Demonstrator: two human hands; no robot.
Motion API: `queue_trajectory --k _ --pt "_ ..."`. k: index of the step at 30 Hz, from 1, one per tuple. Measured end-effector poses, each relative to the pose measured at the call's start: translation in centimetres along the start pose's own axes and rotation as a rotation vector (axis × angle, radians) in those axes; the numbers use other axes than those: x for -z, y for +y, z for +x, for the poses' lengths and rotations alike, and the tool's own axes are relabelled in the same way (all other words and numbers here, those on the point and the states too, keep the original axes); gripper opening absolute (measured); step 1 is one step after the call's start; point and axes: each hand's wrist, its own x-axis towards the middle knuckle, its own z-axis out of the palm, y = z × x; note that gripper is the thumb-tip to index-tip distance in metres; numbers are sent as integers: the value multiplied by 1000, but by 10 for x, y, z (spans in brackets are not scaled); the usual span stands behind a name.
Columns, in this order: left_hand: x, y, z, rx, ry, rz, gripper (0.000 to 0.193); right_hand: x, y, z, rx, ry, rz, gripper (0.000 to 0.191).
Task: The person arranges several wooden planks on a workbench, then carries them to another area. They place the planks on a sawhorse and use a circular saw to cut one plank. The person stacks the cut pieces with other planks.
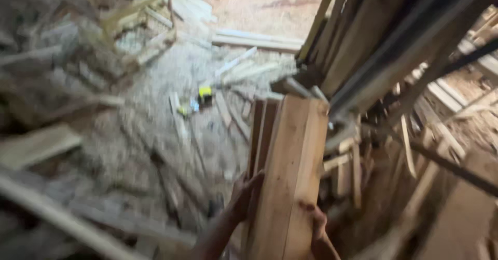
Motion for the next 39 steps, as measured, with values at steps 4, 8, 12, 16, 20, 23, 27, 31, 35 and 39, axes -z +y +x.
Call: queue_trajectory --k 4,8,12,16,20,23,27,31,35,39 --pt "21 102 154 45 77 23 50 -111 -83 132 -16 -18 -42 59" --pt "19 179 208 1 -56 -118 44 -179 -136 177 86 -385 -129 60" --pt "15 234 245 -62 -50 -123 44 -231 -183 203 172 -532 -216 62" --pt "36 300 327 -97 -18 -43 47 -294 -224 284 282 -629 -279 64" --pt "81 350 424 -159 -79 41 52 -352 -244 410 469 -718 -365 67" --pt "121 396 517 -220 -104 75 54 -409 -265 523 696 -797 -464 69" --pt "152 460 619 -211 58 154 52 -485 -289 607 525 -777 -294 64" --pt "166 533 693 -169 31 61 52 -585 -355 655 200 -734 -174 60" --pt "190 596 780 -143 -16 22 49 -672 -411 695 246 -807 -165 53" --pt "231 646 885 -84 -101 -8 43 -738 -425 777 151 -537 -24 42"
